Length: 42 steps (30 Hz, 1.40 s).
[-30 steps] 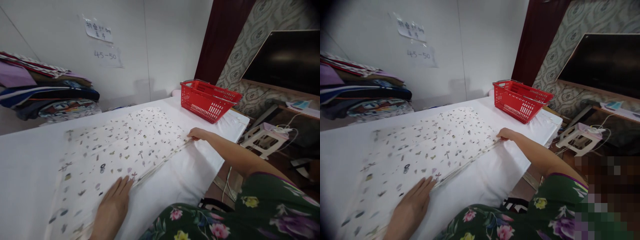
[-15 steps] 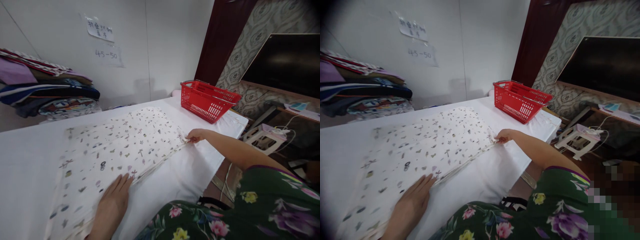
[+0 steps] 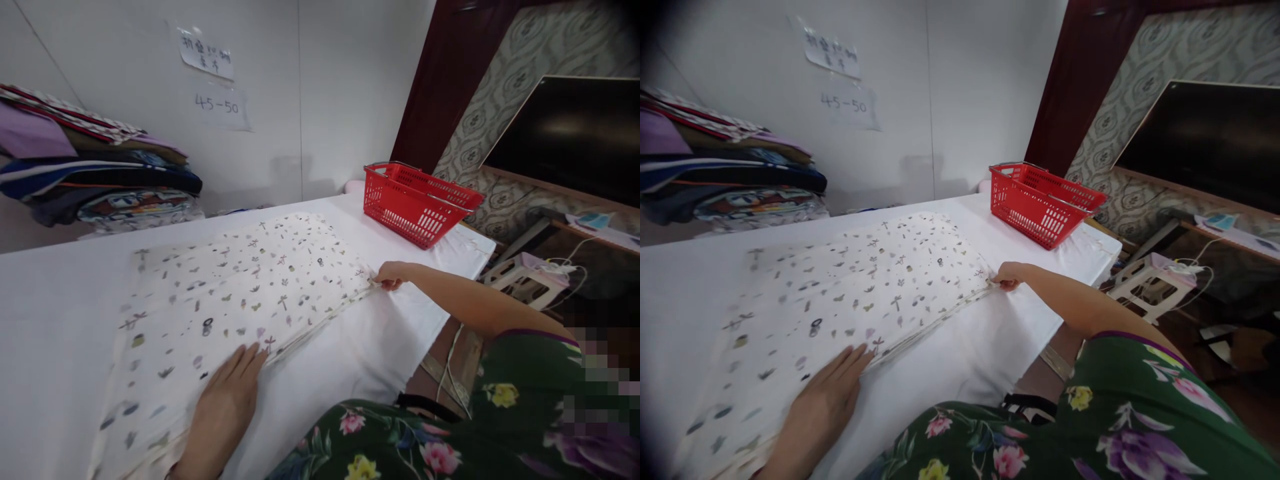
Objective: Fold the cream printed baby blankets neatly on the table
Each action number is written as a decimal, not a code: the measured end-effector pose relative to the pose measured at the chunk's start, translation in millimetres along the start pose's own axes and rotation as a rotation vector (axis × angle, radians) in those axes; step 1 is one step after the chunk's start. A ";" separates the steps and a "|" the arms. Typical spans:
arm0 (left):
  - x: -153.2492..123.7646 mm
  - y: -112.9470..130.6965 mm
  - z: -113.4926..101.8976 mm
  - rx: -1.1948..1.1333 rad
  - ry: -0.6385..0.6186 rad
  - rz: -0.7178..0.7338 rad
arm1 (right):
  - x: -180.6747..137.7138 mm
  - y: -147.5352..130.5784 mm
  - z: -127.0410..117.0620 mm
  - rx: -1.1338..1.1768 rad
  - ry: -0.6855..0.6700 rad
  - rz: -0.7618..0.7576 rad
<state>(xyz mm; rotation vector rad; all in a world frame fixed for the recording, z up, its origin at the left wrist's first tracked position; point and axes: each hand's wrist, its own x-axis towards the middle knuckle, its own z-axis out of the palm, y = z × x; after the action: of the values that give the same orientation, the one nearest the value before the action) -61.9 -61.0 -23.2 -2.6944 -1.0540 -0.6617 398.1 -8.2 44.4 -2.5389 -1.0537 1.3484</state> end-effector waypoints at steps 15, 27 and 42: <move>0.7 0.7 -0.9 0.048 0.005 0.021 | -15.7 6.1 -1.8 0.259 0.005 -0.172; -2.0 4.2 4.0 0.082 -0.086 0.048 | -3.6 36.5 -3.8 0.164 0.184 -0.235; -33.8 -15.6 -21.2 0.161 -0.115 -0.087 | 6.4 49.2 12.0 -0.060 0.365 -0.451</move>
<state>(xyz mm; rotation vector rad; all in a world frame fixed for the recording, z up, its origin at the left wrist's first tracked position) -101.7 -76.6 -20.1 -2.5861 -1.2029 -0.4193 417.8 -44.6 14.4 -2.2620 -1.4724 0.7181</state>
